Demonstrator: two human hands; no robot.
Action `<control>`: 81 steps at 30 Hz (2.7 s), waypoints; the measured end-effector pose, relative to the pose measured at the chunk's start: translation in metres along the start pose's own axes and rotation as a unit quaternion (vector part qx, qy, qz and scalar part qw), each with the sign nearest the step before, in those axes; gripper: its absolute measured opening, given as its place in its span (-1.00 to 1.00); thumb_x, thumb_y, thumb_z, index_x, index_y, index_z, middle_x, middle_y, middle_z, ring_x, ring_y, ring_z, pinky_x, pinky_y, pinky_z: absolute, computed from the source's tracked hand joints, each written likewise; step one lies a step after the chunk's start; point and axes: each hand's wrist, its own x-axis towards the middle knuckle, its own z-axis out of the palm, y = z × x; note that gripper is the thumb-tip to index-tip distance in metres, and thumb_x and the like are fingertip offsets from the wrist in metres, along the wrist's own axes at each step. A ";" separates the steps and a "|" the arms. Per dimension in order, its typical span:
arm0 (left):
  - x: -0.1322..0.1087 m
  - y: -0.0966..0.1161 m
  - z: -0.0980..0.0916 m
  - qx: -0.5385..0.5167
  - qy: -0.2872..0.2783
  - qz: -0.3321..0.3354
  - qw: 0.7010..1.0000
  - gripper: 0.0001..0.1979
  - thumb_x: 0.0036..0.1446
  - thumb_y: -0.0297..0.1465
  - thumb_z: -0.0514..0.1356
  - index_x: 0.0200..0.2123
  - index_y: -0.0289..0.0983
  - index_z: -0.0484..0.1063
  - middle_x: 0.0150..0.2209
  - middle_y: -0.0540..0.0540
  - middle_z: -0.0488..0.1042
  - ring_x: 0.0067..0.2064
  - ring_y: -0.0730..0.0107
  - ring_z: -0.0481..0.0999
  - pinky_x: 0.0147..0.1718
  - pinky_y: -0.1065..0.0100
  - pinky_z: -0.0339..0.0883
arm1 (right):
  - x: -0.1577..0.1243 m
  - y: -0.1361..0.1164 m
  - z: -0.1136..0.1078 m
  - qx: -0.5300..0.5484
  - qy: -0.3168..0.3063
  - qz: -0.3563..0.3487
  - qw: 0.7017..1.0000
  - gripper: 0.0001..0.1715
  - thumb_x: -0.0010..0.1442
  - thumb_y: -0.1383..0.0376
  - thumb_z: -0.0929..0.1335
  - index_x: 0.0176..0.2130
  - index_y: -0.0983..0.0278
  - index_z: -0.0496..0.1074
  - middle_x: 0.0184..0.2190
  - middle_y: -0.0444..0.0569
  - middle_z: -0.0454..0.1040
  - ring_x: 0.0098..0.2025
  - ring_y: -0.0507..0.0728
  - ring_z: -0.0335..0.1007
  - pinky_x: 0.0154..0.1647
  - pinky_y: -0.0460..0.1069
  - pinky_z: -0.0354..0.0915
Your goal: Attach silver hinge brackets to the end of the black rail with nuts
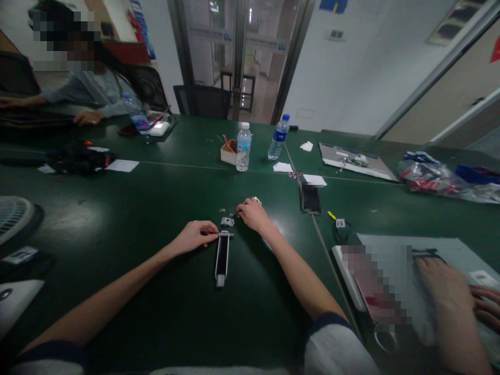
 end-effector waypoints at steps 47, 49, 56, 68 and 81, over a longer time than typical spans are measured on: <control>-0.005 0.010 -0.006 0.114 0.025 0.093 0.989 -0.70 0.13 -0.26 0.23 -0.09 -0.28 0.42 -0.15 -0.09 0.47 -0.31 0.37 0.44 -0.37 0.35 0.34 | -0.021 -0.037 -0.031 0.380 -0.113 -0.066 0.916 -0.89 0.15 0.32 0.32 -0.35 0.33 0.41 -0.45 -0.14 0.40 -0.41 -0.01 0.27 -0.36 -0.10 0.16; -0.007 0.016 -0.007 0.097 0.046 0.091 0.990 -0.73 0.15 -0.25 0.21 -0.13 -0.28 0.44 -0.20 -0.08 0.48 -0.30 0.36 0.44 -0.36 0.35 0.34 | -0.021 -0.038 -0.030 0.417 -0.133 -0.082 0.895 -0.85 0.19 0.28 0.31 -0.33 0.33 0.39 -0.44 -0.14 0.38 -0.40 0.00 0.25 -0.35 -0.10 0.17; -0.014 0.029 -0.003 -0.026 0.063 0.099 0.993 -0.84 0.17 -0.35 0.21 -0.22 -0.31 0.49 -0.24 -0.07 0.53 -0.24 0.36 0.50 -0.25 0.32 0.39 | -0.023 -0.042 -0.033 0.446 -0.151 -0.106 0.876 -0.80 0.24 0.22 0.29 -0.29 0.34 0.37 -0.41 -0.14 0.33 -0.38 0.00 0.20 -0.35 -0.09 0.15; -0.011 0.025 -0.010 -0.118 0.017 0.062 0.991 -0.78 0.13 -0.29 0.24 -0.26 -0.33 0.43 -0.27 -0.08 0.48 -0.39 0.46 0.44 -0.51 0.45 0.32 | -0.024 -0.047 -0.029 0.415 -0.092 -0.092 0.900 -0.81 0.21 0.22 0.34 -0.28 0.32 0.35 -0.41 -0.14 0.37 -0.41 0.00 0.22 -0.38 -0.09 0.16; -0.008 0.017 -0.012 -0.093 -0.015 0.051 0.994 -0.72 0.15 -0.20 0.21 -0.26 -0.34 0.46 -0.30 -0.06 0.47 -0.41 0.49 0.41 -0.47 0.43 0.32 | -0.024 -0.050 -0.033 0.296 -0.040 -0.133 0.945 -0.89 0.19 0.29 0.39 -0.31 0.31 0.44 -0.37 -0.12 0.41 -0.34 0.01 0.28 -0.30 -0.10 0.16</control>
